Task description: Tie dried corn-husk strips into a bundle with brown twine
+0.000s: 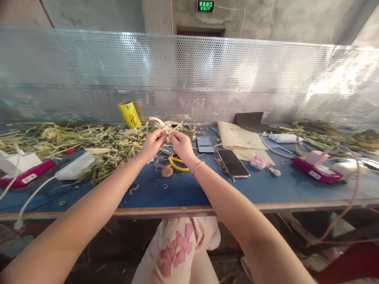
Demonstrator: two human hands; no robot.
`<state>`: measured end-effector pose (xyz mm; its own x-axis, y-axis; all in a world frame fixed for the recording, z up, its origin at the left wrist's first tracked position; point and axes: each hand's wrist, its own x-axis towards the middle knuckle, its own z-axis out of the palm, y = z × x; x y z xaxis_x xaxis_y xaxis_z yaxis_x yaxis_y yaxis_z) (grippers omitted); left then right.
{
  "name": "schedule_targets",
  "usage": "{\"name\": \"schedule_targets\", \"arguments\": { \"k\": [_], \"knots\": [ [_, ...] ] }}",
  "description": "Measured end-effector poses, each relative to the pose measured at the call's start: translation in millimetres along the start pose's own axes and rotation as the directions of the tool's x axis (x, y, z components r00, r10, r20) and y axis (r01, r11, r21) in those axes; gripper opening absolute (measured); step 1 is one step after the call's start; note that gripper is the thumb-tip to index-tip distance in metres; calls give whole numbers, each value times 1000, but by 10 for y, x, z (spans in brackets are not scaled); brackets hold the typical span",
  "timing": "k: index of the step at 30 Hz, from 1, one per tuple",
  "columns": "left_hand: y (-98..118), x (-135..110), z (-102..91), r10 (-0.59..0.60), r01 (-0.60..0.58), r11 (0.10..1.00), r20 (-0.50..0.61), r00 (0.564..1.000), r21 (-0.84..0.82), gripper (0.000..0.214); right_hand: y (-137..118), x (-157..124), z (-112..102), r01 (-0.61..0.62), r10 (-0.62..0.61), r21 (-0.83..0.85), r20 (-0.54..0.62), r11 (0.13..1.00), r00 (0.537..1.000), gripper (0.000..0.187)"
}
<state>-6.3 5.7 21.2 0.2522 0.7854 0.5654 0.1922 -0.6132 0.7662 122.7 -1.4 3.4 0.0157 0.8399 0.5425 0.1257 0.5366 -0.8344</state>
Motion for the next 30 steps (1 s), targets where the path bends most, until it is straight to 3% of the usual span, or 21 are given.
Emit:
{"name": "schedule_targets", "arguments": {
  "k": [7,15,21,24,28,30],
  "knots": [
    [28,-13,14,20,-19,999,-35,999,47,7,-34,-6,-9,-10,10,26,1,1000,1000,19],
    [14,-4,50,47,-38,996,-107,993,83,18,-19,-10,13,16,-16,-23,7,1000,1000,23],
    [2,30,-14,-62,57,998,-148,987,-41,13,-74,-37,-56,120,-98,-318,84,940,992,30],
    [-43,85,-116,-123,115,992,-166,978,-54,11,-147,-25,-207,303,-299,-491,89,817,950,35],
    [-52,124,-223,-137,140,989,-61,989,52,13,-173,47,-364,369,-430,-462,-31,807,902,19],
    [5,107,-232,-97,93,987,21,995,127,15,-135,86,-368,309,-353,-351,-67,884,933,15]
  ]
}}
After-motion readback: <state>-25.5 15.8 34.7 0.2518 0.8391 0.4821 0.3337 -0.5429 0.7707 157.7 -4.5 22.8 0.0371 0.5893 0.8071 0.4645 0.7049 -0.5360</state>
